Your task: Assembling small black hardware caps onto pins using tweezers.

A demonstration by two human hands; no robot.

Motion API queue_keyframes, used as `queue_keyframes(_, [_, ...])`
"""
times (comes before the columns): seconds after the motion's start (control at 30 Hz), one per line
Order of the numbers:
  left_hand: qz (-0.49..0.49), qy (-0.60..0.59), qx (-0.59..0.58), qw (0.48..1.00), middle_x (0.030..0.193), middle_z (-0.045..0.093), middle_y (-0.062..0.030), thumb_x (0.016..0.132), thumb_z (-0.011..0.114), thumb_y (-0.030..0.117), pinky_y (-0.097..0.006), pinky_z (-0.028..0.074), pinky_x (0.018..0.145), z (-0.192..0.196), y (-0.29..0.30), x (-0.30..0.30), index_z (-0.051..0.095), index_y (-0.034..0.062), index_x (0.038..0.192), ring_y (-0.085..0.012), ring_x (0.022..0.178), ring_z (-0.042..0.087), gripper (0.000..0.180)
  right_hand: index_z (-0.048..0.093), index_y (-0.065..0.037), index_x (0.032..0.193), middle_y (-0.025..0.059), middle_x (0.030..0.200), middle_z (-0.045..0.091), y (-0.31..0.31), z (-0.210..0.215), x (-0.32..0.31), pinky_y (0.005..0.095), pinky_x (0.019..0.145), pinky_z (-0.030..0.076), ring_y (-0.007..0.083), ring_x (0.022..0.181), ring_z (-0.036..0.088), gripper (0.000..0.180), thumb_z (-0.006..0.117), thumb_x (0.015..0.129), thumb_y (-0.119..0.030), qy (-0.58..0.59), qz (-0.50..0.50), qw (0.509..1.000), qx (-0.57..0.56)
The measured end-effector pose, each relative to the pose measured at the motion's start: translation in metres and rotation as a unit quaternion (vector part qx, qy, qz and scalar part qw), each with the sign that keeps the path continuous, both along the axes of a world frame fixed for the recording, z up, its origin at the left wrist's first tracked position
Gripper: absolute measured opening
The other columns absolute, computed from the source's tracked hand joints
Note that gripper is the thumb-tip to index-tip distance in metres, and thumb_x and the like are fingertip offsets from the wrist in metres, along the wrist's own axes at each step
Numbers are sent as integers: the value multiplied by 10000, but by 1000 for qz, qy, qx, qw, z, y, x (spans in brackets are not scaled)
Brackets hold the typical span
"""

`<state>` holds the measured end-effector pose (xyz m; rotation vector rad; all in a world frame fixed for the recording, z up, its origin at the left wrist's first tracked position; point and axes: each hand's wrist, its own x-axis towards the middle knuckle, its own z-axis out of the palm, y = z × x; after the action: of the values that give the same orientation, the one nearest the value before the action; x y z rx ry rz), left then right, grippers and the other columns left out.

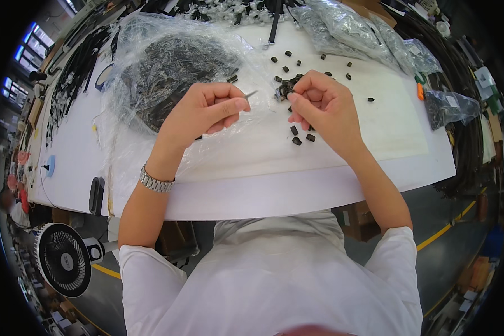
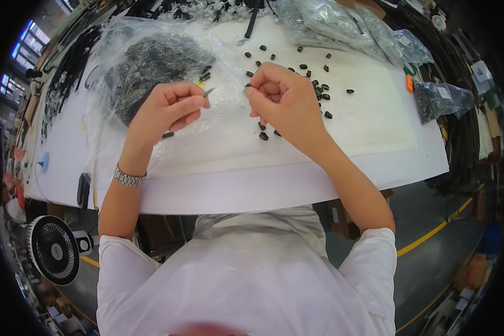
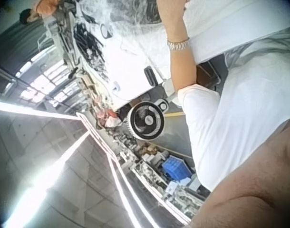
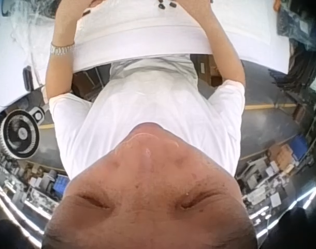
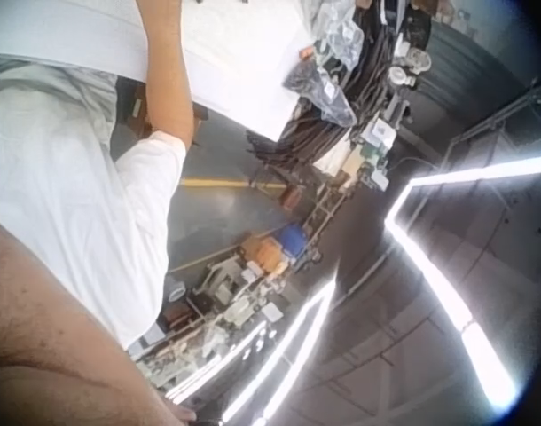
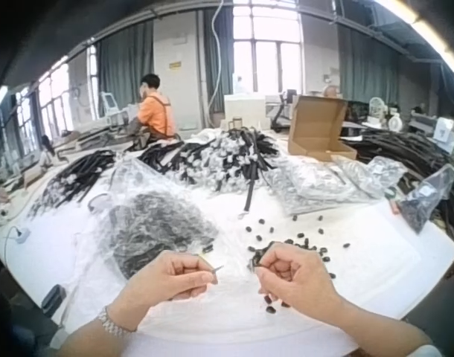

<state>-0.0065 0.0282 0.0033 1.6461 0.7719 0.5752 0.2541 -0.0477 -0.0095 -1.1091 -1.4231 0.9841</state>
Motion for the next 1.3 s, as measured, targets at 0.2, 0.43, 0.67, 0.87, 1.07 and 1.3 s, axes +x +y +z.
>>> queue_keyframes(0.2, [208,152,280,925,755,682,-30,989,743,168,-258,445,609,-27,31,-8,748,-1,1030,-61,617,522,174,697,27,986,12,685,659,13,-4,34,228,541,504,73,621,663,108,703,948,-74,-103,-109,988,-30])
queue_keyframes(0.43, [175,247,469,830,980,711,-98,974,720,154,-394,559,777,-59,47,13,755,48,1131,-282,852,705,193,737,-5,1124,59,700,652,9,-14,43,334,624,503,180,601,599,211,732,946,-117,-368,-141,918,45])
queue_keyframes(0.67, [171,321,531,765,966,716,-118,946,712,142,-440,565,769,-69,67,16,760,72,1148,-335,842,706,219,729,-26,1173,89,783,720,3,-14,18,342,639,512,196,622,637,227,722,966,-119,-250,-56,963,87])
queue_keyframes(0.87, [189,153,227,943,908,763,-50,944,766,110,-260,426,543,-39,42,21,761,15,1076,-68,585,541,163,703,-6,1228,58,885,727,-2,-15,6,281,612,513,106,660,632,269,705,994,-139,-122,15,992,-3])
queue_keyframes(1.07, [57,-20,-74,995,825,707,-35,973,775,111,-201,206,419,-16,2,28,757,-31,1062,9,495,396,168,689,9,1251,36,923,725,12,-17,-2,248,613,532,68,689,634,261,692,1023,-120,17,63,998,-19])
queue_keyframes(1.3, [48,3,-84,995,845,697,-18,980,760,106,-200,227,430,-15,-6,26,748,-33,1051,6,503,409,157,729,17,1065,83,854,766,14,-21,-8,260,652,580,128,722,728,168,729,997,-136,-7,75,994,-85])
